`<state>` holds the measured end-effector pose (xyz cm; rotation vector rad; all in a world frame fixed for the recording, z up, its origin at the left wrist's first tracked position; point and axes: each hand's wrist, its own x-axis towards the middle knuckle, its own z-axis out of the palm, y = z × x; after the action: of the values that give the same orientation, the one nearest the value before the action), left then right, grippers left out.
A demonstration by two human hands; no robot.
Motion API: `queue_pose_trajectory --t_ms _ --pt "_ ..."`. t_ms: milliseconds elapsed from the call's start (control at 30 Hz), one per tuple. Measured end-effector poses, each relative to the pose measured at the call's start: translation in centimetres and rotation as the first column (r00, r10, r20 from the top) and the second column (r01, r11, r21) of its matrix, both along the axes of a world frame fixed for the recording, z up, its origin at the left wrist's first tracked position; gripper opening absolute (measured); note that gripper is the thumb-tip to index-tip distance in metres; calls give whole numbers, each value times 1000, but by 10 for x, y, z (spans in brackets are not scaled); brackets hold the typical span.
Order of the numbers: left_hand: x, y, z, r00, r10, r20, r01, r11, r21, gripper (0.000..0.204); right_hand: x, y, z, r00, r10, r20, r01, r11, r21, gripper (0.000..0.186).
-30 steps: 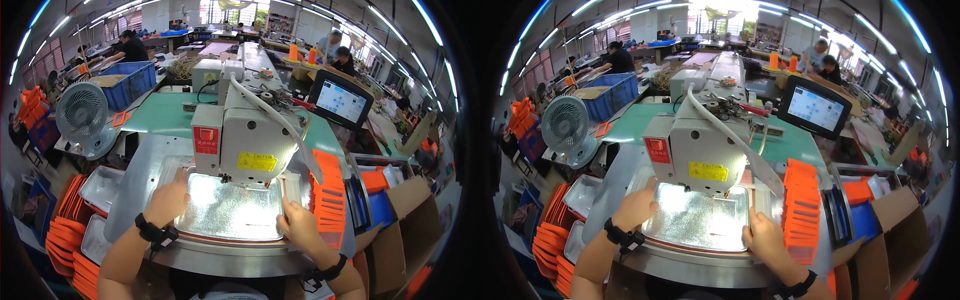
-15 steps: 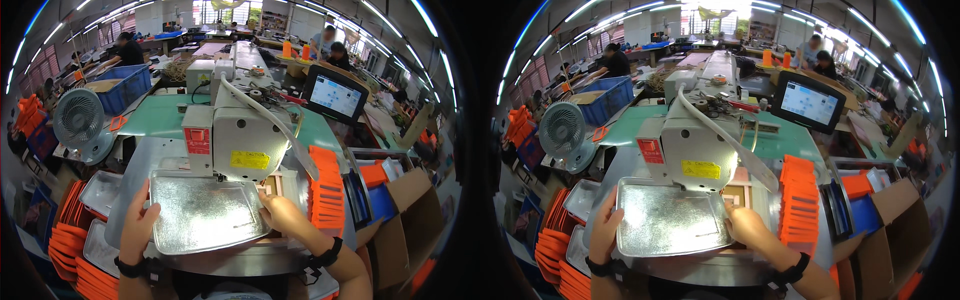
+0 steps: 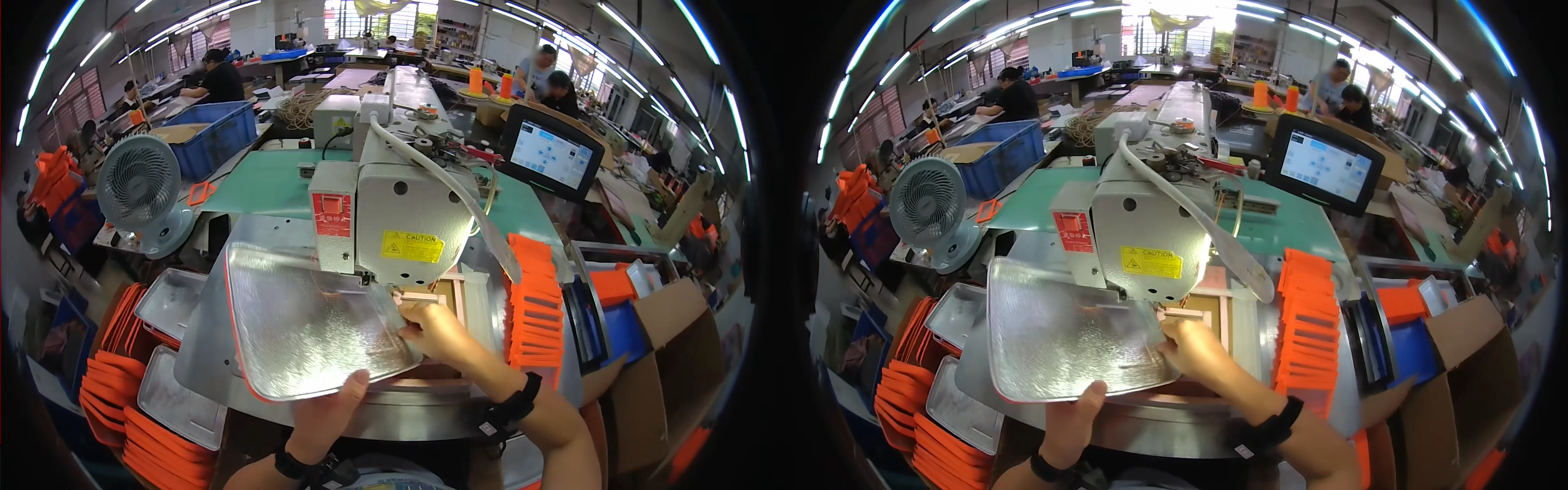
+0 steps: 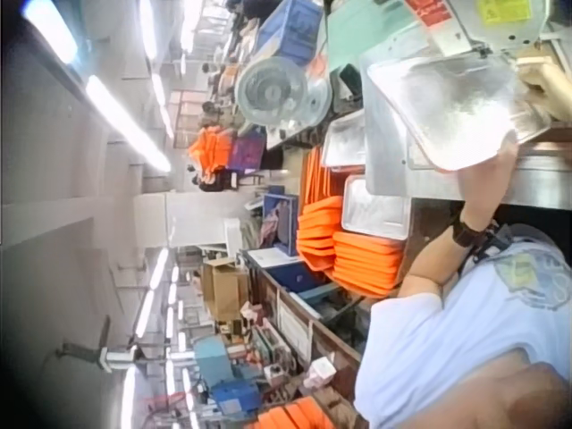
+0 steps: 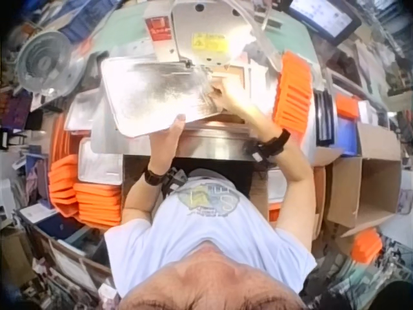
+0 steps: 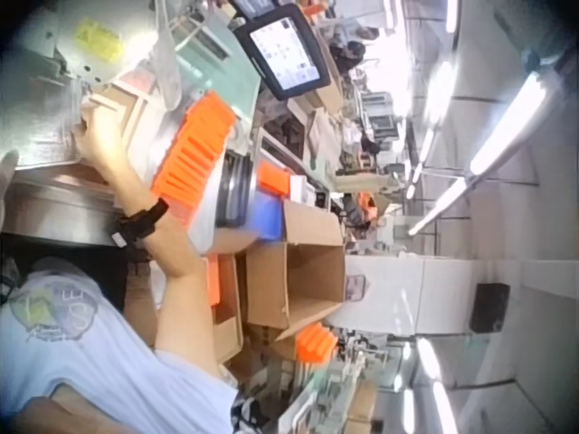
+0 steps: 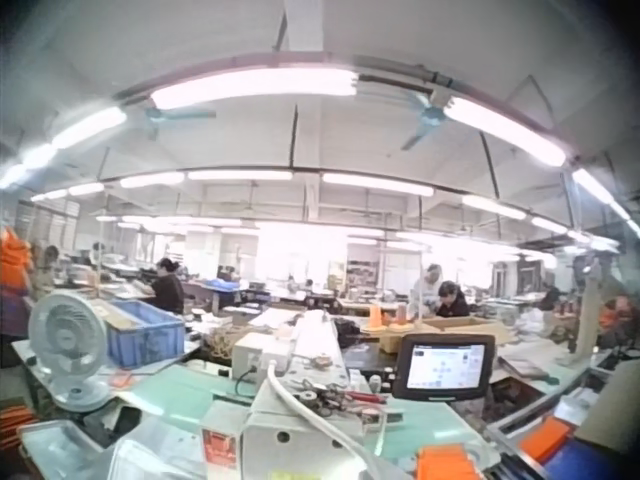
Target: Operating an industrial sewing machine to stitch leather or fabric components for goods.
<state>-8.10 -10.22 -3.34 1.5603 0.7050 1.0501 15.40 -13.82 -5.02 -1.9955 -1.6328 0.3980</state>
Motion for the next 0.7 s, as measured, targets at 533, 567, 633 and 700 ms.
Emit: queue_pose_trajectory --t_ms 533,567,633,700 --pt "-150 83 -21 624 369 689 115 829 -548 49 -59 -4 27 992 122 -2 -108 886 450 22" --pt "-149 83 -17 583 353 732 149 839 -523 50 -53 -4 28 982 183 -43 -154 915 372 20" --pt "-136 86 -10 543 290 788 224 854 -469 54 -36 -12 34 974 195 -117 -142 923 359 16" --pt "-115 85 -4 554 224 802 264 866 -424 58 -22 -24 38 950 112 -291 31 895 445 6"
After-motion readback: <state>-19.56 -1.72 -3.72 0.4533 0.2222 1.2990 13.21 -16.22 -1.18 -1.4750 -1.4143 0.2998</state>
